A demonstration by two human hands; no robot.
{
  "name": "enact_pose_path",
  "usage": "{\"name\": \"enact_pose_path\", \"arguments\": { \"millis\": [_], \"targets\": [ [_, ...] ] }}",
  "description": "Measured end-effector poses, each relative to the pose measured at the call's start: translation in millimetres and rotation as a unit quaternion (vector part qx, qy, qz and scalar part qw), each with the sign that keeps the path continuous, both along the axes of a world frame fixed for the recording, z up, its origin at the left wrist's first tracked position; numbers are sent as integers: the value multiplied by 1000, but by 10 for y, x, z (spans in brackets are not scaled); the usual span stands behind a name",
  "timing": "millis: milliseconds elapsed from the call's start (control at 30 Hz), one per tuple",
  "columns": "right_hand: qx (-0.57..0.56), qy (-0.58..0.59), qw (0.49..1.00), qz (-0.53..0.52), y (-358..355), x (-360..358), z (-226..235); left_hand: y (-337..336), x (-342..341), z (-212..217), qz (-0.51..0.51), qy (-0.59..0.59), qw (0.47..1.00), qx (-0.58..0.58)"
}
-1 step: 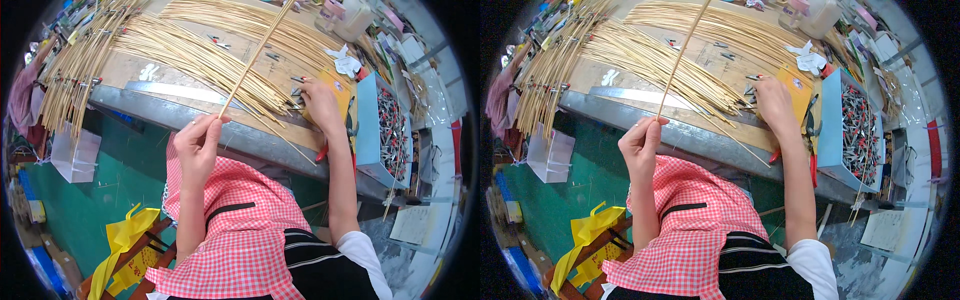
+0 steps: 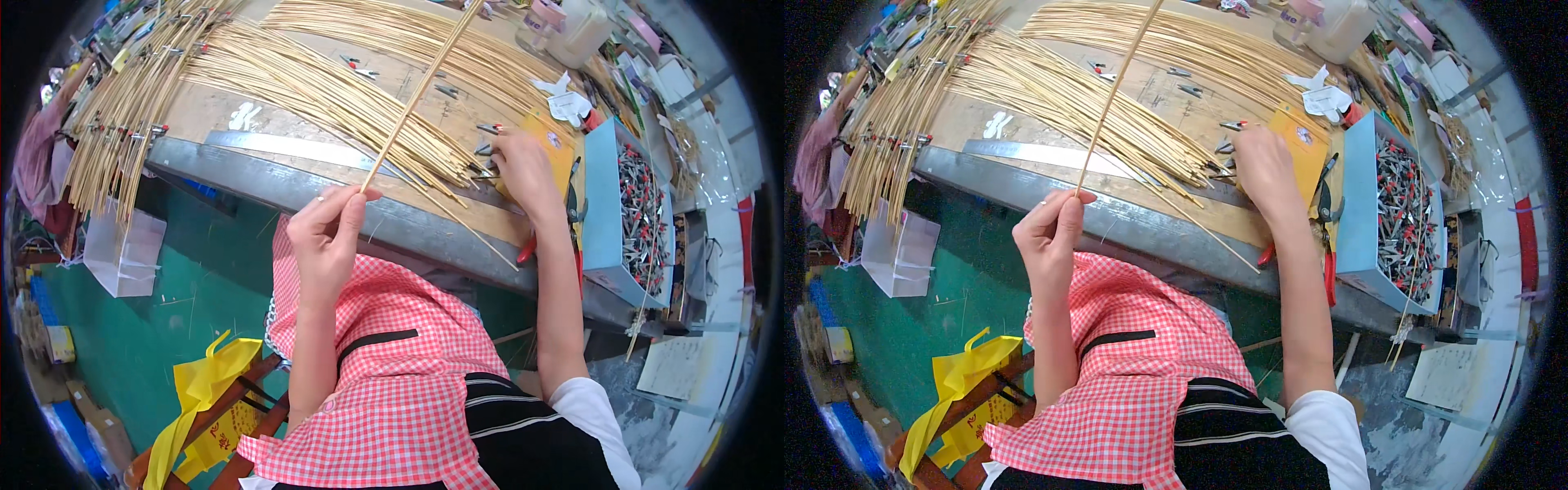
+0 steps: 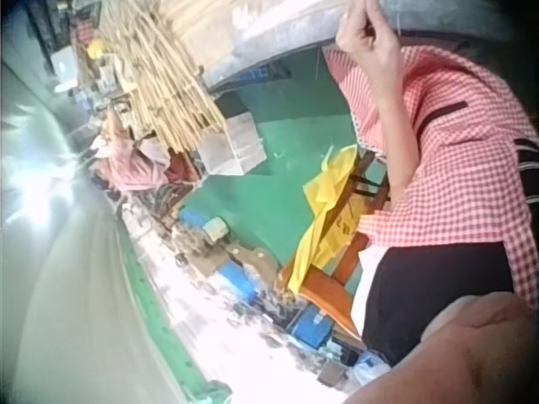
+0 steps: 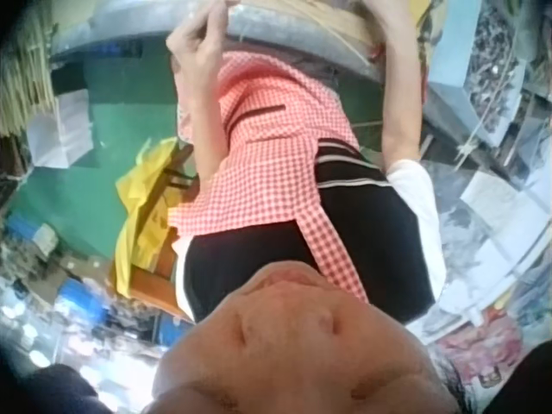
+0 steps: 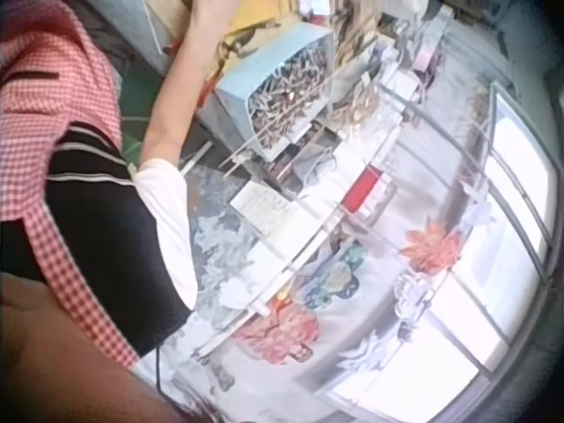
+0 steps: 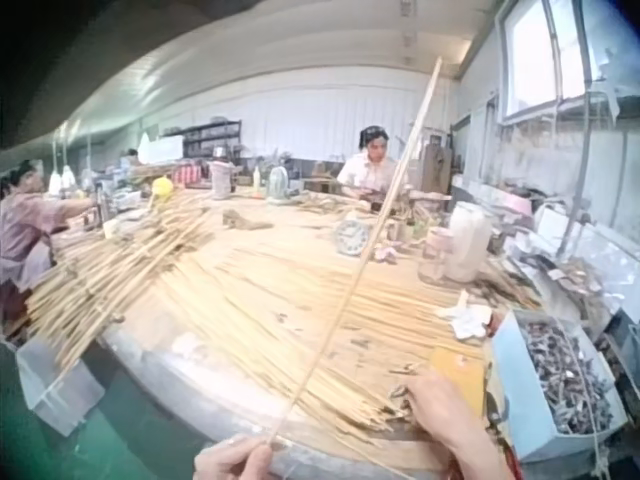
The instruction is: The person sits at a workbench and repeatedly picks up thin bamboo sticks. They align two sticks end-to-end and insert a small red plastic connector into the joint to join them. The person then places the assembled stick onto a pile on the table and repeats the process with new sticks.
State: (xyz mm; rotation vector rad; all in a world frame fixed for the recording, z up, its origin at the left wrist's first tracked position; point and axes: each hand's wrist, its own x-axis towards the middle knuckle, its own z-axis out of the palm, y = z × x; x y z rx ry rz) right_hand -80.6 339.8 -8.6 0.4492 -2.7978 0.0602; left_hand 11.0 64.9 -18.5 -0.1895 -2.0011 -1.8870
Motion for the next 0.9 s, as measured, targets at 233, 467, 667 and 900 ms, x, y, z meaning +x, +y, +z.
{"name": "enact_pose_path", "arguments": {
  "millis": [233,467,667,900],
  "targets": [
    [46,6,999,2,-84,-86,-52,78,37,-44,-63,-44,994,74],
    [-21,-101,992,67,-17,-156,36,105,28,-109,-82,-40,992,90],
    [-35,-87,994,64,-35,-147,-16,117,37,-114,-86,-44,990,106],
    [-31,9,999,5,33,-197,-30,122,60,-53,-86,-69,990,92]
  ]
}}
